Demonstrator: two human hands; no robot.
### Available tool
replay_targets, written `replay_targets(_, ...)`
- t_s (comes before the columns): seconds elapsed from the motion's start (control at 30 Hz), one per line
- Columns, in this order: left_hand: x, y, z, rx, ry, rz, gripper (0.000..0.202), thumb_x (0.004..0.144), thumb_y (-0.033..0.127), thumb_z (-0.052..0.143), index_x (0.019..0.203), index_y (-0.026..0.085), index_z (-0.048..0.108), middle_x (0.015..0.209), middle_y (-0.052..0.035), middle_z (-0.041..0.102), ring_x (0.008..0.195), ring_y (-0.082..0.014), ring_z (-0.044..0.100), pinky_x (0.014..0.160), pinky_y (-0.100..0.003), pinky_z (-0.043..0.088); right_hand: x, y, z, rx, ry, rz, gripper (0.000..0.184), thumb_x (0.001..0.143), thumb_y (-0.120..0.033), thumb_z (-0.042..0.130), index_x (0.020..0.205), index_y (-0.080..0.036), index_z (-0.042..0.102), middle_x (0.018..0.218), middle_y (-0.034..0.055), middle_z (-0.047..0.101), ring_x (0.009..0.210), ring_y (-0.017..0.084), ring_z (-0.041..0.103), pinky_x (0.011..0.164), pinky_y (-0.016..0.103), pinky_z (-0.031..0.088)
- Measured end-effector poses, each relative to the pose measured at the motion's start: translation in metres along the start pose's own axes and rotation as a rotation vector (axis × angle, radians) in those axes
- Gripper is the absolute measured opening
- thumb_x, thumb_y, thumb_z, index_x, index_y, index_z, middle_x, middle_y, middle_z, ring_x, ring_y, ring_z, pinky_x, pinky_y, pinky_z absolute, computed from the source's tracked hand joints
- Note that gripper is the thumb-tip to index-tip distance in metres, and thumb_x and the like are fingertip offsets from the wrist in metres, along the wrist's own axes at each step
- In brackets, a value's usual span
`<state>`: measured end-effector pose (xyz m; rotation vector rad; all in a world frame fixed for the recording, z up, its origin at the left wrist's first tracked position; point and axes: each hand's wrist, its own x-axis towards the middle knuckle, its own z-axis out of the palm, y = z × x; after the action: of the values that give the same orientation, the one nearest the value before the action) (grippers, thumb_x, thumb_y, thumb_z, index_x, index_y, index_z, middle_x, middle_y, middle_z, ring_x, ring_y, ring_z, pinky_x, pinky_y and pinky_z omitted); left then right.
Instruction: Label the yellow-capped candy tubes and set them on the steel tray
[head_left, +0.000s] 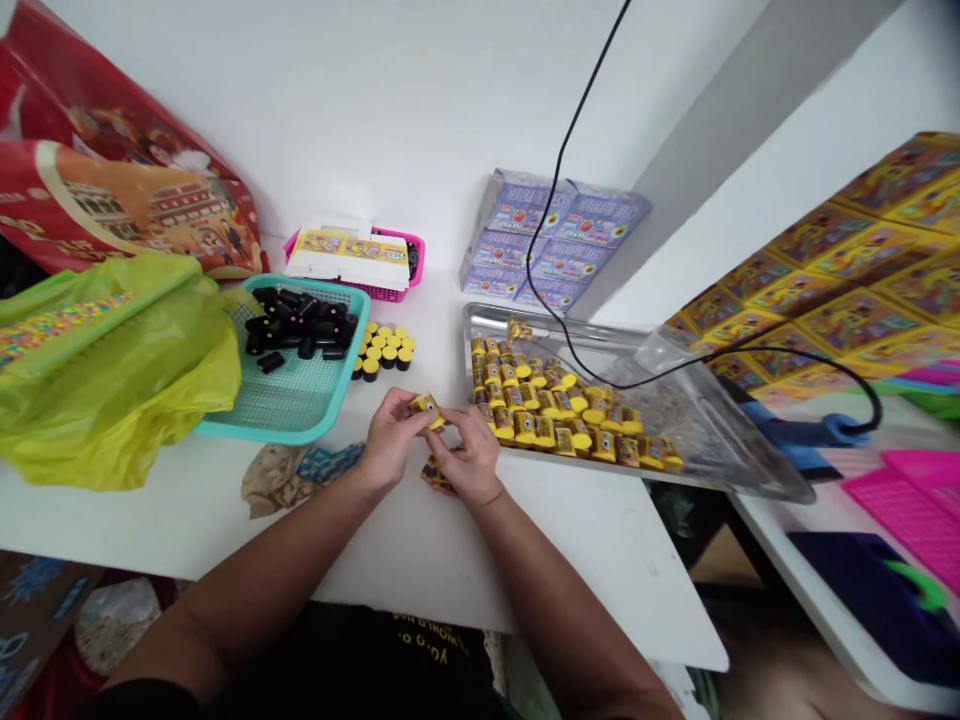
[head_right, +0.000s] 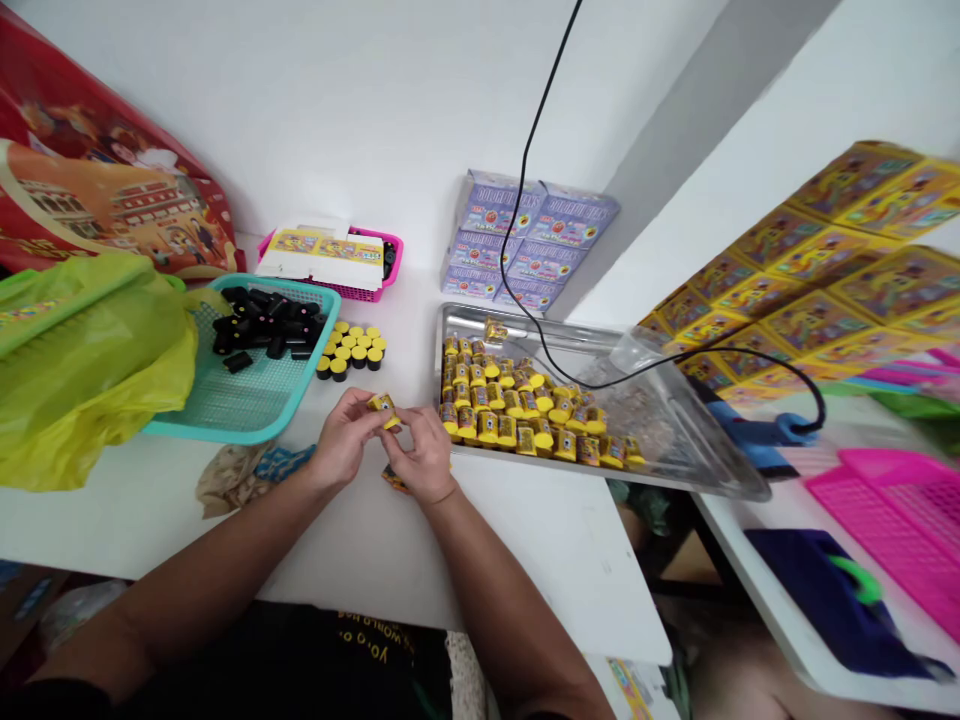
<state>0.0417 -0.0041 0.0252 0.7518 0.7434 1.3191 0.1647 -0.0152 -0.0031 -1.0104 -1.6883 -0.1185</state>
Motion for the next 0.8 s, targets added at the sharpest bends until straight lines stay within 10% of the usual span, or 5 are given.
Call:
replay_targets(0.47,0.004,0.016,-0.005,-0.030,-0.013,-0.105,0.036,0.069,0.043,0.076,0.080,0.017,0.054,0.073,-0.0017,0.066,0.060,-0.0177,0.067,0.055,-0.028,0.049,0.019,0.015,-0.026,0.403,-0.121,0.353,0.021,0.080,-0.028,0.070,0.101,-0.024,0.068,0.082,0.0014,0.063,0.073,0.015,0.059,0.066,0.030,0.050)
replay_targets(0.6,0.005,0.014,-0.008,-0.033,-0.193,-0.281,0.036,0.063,0.034,0.081,0.086,0.014,0.061,0.076,-0.0053,0.068,0.062,-0.0195,0.067,0.061,-0.033,0.051,0.022,0.016,-0.029,0.468,-0.250,0.359,0.021,0.080,-0.029,0.071,0.099,-0.023,0.069,0.087,0.0023,0.066,0.075,0.016,0.061,0.070,0.032,0.052)
replay_targets(0.8,0.005,0.009,-0.009,0.033,-0.104,-0.151,0.032,0.060,0.022,0.081,0.087,0.017,0.066,0.076,-0.0010,0.065,0.070,-0.0135,0.061,0.069,-0.029,0.047,0.017,0.009,-0.020,0.286,-0.148,0.366,0.010,0.086,-0.029,0.063,0.086,-0.022,0.070,0.079,0.0023,0.065,0.073,0.016,0.059,0.070,0.032,0.049)
